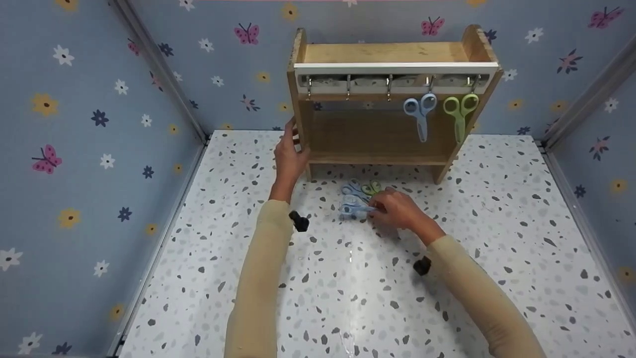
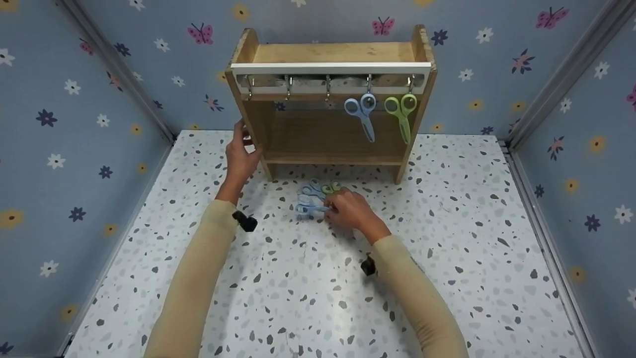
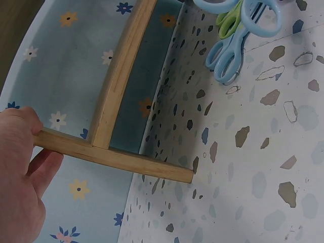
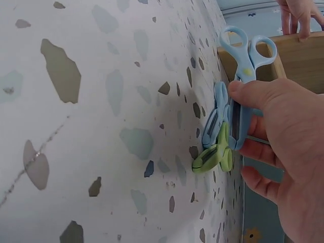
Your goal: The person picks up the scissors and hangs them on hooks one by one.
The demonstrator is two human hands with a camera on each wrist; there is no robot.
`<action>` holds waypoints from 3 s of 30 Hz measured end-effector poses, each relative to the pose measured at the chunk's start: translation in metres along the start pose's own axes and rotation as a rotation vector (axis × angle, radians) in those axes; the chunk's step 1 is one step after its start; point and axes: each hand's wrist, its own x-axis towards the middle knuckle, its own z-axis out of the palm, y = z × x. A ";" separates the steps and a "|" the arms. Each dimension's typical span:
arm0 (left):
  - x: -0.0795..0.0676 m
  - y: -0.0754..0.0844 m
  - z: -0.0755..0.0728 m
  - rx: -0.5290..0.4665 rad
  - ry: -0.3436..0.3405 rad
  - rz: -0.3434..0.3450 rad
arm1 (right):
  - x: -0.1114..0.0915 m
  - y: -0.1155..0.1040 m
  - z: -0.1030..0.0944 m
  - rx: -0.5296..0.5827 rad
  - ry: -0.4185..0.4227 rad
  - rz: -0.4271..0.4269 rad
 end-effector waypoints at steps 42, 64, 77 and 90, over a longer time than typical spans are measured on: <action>0.000 -0.001 -0.001 0.000 -0.004 0.009 | 0.004 0.001 -0.029 0.004 0.096 -0.060; -0.001 0.001 -0.001 0.014 -0.006 -0.002 | 0.008 -0.003 -0.048 0.011 0.104 -0.009; -0.002 0.001 -0.001 0.009 -0.007 -0.012 | 0.010 -0.004 -0.059 -0.033 0.129 -0.002; -0.002 0.001 0.000 0.002 -0.012 -0.036 | 0.012 -0.009 -0.069 -0.024 0.138 0.021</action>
